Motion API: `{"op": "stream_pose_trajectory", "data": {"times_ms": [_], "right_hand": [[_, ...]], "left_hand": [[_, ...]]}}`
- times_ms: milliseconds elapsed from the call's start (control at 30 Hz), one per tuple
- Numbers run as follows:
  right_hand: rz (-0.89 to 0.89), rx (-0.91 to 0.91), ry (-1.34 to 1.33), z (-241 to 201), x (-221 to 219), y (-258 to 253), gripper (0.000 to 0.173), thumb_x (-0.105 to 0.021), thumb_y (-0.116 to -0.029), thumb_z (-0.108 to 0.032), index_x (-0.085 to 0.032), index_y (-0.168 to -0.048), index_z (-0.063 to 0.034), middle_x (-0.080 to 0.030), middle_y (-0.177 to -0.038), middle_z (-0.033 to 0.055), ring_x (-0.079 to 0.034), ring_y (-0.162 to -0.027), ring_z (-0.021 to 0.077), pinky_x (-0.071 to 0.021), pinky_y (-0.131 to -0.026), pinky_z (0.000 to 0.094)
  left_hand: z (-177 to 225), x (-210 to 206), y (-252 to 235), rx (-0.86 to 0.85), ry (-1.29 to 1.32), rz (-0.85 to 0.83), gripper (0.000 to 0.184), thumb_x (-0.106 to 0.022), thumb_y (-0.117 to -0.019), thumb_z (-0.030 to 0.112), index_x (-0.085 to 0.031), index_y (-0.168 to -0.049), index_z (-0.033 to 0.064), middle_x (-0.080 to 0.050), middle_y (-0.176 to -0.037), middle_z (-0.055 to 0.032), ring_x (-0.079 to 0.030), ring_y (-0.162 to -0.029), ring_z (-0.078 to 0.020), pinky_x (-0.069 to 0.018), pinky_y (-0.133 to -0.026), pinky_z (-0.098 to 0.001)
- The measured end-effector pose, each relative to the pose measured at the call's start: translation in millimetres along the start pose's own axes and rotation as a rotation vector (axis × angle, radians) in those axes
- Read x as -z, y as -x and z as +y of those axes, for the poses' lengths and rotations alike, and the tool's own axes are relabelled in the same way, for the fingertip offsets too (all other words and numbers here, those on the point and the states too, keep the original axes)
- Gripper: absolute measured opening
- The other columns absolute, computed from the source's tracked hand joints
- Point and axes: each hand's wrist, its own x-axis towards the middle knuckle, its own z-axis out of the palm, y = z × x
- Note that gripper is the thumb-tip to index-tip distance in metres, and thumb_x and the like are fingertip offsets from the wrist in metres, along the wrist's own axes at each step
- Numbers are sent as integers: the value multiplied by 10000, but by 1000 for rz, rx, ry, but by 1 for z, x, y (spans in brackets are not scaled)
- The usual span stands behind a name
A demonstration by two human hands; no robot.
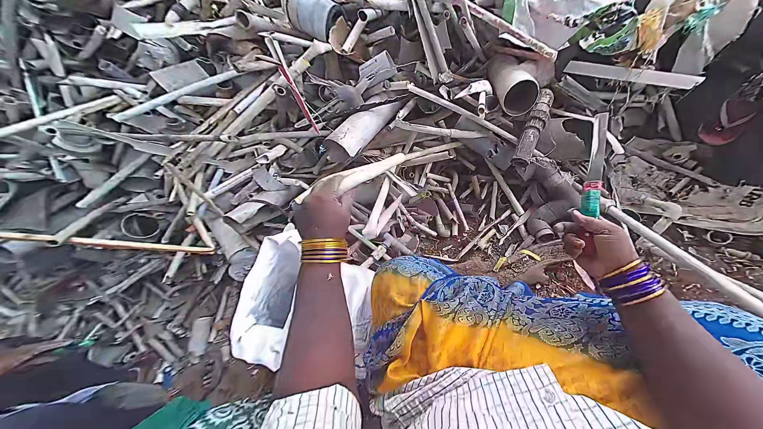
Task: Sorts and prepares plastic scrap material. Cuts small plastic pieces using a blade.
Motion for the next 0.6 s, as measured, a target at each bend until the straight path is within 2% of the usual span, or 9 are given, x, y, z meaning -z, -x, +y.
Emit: {"op": "stream_pose_trajectory", "data": {"times_ms": [67, 133, 200, 267, 333, 400, 500, 567, 600], "right_hand": [[72, 0, 9, -2, 6, -8, 162, -378, -1117, -232, -508, -1113, -136, -680, -705, 1, -454, -416, -8, -334, -385, 131], [91, 10, 53, -1, 13, -14, 141, -406, -1108, -243, -514, -1124, -153, -667, -708, -11, -450, -422, -10, -330, -383, 131], [98, 4, 110, 3, 15, -15, 110, -431, -1100, -222, -515, -1120, -154, -652, -700, -18, -464, -430, -5, -343, -384, 136], [117, -18, 140, 8, 13, -15, 99, -456, -1089, -203, -524, -1139, -151, -628, -710, -24, -458, -437, -1, -353, -388, 140], [158, -57, 139, 11, 10, -11, 102, -458, -1091, -208, -511, -1148, -143, -623, -697, -22, -451, -432, 0, -349, -390, 143], [202, -83, 139, 11, 8, -8, 102, -466, -1092, -206, -500, -1150, -129, -628, -690, -9, -452, -426, 6, -350, -390, 145], [199, -46, 384, 9, 12, -7, 143, -491, -1084, -193, -493, -1196, -105, -636, -685, 3, -443, -413, 16, -351, -386, 165], [170, 59, 919, 6, 24, -10, 306, -555, -1069, -209, -501, -1320, -43, -642, -815, 73, -502, -526, 126, -437, -495, 302], [148, 95, 1164, 2, 27, -12, 392, -597, -1049, -188, -490, -1371, 8, -642, -928, 201, -597, -685, 297, -504, -636, 485]], "left_hand": [[-63, 29, -1, 405, -172, 53, 442, -577, -1047, 353, -626, -1370, 55, -636, -1304, -300, -592, -1227, -521, -424, -980, -732], [-121, 36, 10, 633, -288, -2, 457, -597, -1026, 375, -647, -1275, -5, -640, -1268, -323, -594, -1227, -513, -440, -982, -711], [-170, 26, 26, 687, -289, -148, 538, -633, -1011, 435, -674, -1210, -64, -638, -1249, -348, -587, -1234, -514, -426, -1025, -693], [-196, 16, 39, 677, -268, -258, 645, -563, -1031, 511, -673, -1210, -99, -623, -1263, -369, -560, -1264, -527, -392, -1065, -697], [-185, 17, 43, 665, -249, -223, 649, -496, -1065, 493, -658, -1198, -121, -601, -1273, -397, -541, -1275, -550, -379, -1062, -707], [-158, 17, 31, 606, -200, -150, 615, -489, -1071, 476, -641, -1280, -82, -587, -1308, -391, -521, -1300, -554, -362, -1071, -718], [-97, 7, 5, 372, -112, -183, 545, -496, -1081, 429, -630, -1340, -31, -623, -1276, -359, -549, -1270, -542, -351, -1066, -723], [-45, -10, -8, 155, 13, -337, 488, -508, -1085, 392, -649, -1323, -10, -678, -1192, -310, -618, -1173, -506, -391, -1029, -707], [-18, -24, -14, 47, 99, -448, 457, -519, -1083, 369, -662, -1308, -4, -698, -1158, -280, -650, -1120, -471, -426, -1001, -685]]}}
